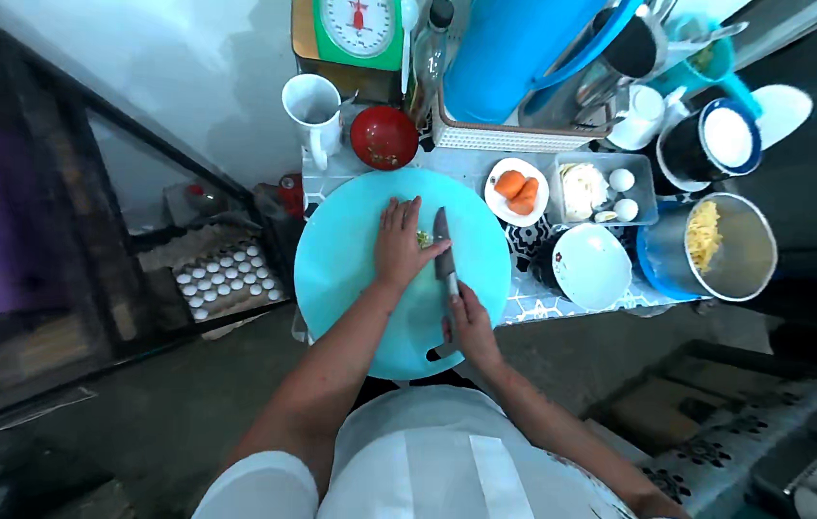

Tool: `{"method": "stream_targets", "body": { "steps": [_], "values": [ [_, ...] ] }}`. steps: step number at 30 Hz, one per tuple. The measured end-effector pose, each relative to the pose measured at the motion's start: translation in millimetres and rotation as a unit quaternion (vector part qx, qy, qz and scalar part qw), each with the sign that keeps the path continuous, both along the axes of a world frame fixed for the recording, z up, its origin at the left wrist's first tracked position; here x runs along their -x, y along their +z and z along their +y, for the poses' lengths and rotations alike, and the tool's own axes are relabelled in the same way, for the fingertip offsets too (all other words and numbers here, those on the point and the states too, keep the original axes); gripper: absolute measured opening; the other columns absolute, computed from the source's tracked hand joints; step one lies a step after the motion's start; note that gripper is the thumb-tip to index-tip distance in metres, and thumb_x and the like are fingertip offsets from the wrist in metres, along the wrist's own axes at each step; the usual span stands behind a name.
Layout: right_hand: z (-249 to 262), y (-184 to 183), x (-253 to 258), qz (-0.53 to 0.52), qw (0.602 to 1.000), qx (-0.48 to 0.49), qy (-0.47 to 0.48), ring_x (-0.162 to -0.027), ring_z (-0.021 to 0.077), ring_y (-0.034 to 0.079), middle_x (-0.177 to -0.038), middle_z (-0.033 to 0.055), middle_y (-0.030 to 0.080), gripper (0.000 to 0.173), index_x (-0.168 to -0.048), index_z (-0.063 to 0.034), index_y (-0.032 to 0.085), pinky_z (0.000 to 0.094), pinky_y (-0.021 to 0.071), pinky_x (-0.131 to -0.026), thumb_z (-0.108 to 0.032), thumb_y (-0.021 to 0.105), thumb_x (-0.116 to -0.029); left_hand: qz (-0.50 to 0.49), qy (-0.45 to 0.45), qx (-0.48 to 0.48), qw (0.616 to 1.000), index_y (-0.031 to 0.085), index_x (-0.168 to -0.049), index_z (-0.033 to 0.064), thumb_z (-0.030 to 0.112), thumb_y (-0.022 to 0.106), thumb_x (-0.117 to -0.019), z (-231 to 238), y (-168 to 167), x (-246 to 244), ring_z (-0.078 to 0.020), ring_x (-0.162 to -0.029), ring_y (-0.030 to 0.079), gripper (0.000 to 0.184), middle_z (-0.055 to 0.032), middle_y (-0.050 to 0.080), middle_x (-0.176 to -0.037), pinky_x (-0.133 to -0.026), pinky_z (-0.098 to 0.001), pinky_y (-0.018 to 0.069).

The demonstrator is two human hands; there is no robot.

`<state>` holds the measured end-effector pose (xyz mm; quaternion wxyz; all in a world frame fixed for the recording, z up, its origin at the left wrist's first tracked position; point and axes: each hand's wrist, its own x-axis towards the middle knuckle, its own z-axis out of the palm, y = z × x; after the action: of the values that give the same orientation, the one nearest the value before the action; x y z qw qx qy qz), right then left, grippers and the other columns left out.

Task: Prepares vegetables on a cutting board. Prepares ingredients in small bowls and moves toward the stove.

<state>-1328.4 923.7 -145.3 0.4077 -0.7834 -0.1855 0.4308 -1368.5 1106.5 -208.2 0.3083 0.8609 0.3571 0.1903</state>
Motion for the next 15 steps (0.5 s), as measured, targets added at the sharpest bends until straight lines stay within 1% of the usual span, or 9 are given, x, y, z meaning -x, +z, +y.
{"method": "stream_targets", "body": {
  "steps": [2,4,5,7,8,10,12,14,15],
  "values": [
    [9.6,-3.9,12.8,0.004,1.000,-0.007,0.007,-0.058,0.0155,0.062,-0.092,0.0123,0.064,0.046,-0.153,0.0016,0.038,0.0326,0.0588,-0.055,-0.019,0.038,-0.1122,-0.041,0.014,0.011,0.999,0.059,-0.140,0.0031,0.055,0.074,-0.0882,-2.4,-0.6,-4.2,-0.0409,-0.144,0.043,0.075,-0.0211,0.060,-0.140,-0.122,-0.0530,0.0315],
    [18.0,-6.5,21.2,0.006,1.000,-0.006,0.005,-0.056,0.0151,0.062,-0.091,0.0126,0.064,0.045,-0.152,0.0020,0.037,0.0318,0.0589,-0.053,-0.018,0.039,-0.1120,-0.061,0.032,0.025,0.997,0.065,-0.131,0.0019,0.048,0.070,-0.0944,-4.5,-0.6,-5.8,-0.0402,-0.140,0.049,0.059,-0.0233,0.062,-0.137,-0.117,-0.0518,0.0403],
    [21.6,-7.4,24.3,0.008,1.000,-0.003,0.006,-0.056,0.0151,0.063,-0.095,0.0137,0.064,0.045,-0.153,0.0020,0.037,0.0316,0.0591,-0.053,-0.017,0.040,-0.1119,-0.067,0.039,0.030,0.997,0.067,-0.128,0.0014,0.044,0.068,-0.0973,-5.3,-0.8,-5.8,-0.0399,-0.138,0.052,0.052,-0.0242,0.061,-0.137,-0.114,-0.0512,0.0438],
    [28.2,-8.3,30.9,0.012,1.000,0.002,0.013,-0.059,0.0159,0.064,-0.109,0.0172,0.063,0.046,-0.154,0.0024,0.035,0.0322,0.0599,-0.056,-0.016,0.039,-0.1117,-0.087,0.056,0.037,0.994,0.069,-0.120,0.0000,0.034,0.066,-0.1005,-6.7,-0.3,-4.7,-0.0383,-0.129,0.059,0.039,-0.0239,0.063,-0.132,-0.106,-0.0495,0.0506],
    [31.0,-9.1,34.7,0.009,1.000,-0.001,0.018,-0.060,0.0162,0.064,-0.112,0.0186,0.062,0.047,-0.154,0.0032,0.034,0.0324,0.0599,-0.056,-0.015,0.039,-0.1115,-0.097,0.063,0.042,0.992,0.070,-0.116,-0.0006,0.028,0.065,-0.1013,-6.8,-0.3,-3.8,-0.0368,-0.125,0.061,0.033,-0.0230,0.065,-0.128,-0.103,-0.0484,0.0525],
    [35.8,-11.6,40.2,-0.001,1.000,-0.008,0.030,-0.060,0.0156,0.064,-0.114,0.0194,0.061,0.047,-0.153,0.0045,0.034,0.0317,0.0602,-0.056,-0.015,0.040,-0.1113,-0.117,0.083,0.042,0.989,0.072,-0.110,-0.0011,0.019,0.064,-0.1011,-6.5,0.1,-2.5,-0.0339,-0.116,0.065,0.023,-0.0209,0.067,-0.120,-0.098,-0.0454,0.0552],
    [39.7,-15.1,42.7,-0.012,0.999,-0.016,0.042,-0.059,0.0152,0.063,-0.112,0.0192,0.061,0.047,-0.154,0.0046,0.034,0.0314,0.0594,-0.056,-0.015,0.040,-0.1114,-0.149,0.105,0.042,0.982,0.072,-0.105,-0.0024,0.011,0.064,-0.0991,-4.9,-0.5,-1.8,-0.0317,-0.112,0.067,0.016,-0.0202,0.069,-0.115,-0.096,-0.0424,0.0558],
    [40.8,-19.2,42.9,-0.016,0.998,-0.033,0.047,-0.059,0.0158,0.062,-0.110,0.0197,0.063,0.048,-0.154,0.0054,0.034,0.0328,0.0583,-0.056,-0.015,0.040,-0.1112,-0.171,0.115,0.049,0.977,0.072,-0.103,-0.0032,0.008,0.065,-0.0979,-2.9,-1.2,-0.7,-0.0300,-0.109,0.068,0.014,-0.0203,0.070,-0.115,-0.095,-0.0406,0.0565],
    [41.0,-19.8,42.3,-0.011,0.998,-0.040,0.047,-0.057,0.0154,0.061,-0.106,0.0185,0.064,0.048,-0.154,0.0056,0.034,0.0326,0.0578,-0.055,-0.016,0.039,-0.1114,-0.178,0.120,0.051,0.975,0.072,-0.103,-0.0030,0.007,0.065,-0.0975,-2.5,-1.5,-0.3,-0.0291,-0.108,0.069,0.013,-0.0201,0.070,-0.114,-0.093,-0.0397,0.0571]
  ]
}}
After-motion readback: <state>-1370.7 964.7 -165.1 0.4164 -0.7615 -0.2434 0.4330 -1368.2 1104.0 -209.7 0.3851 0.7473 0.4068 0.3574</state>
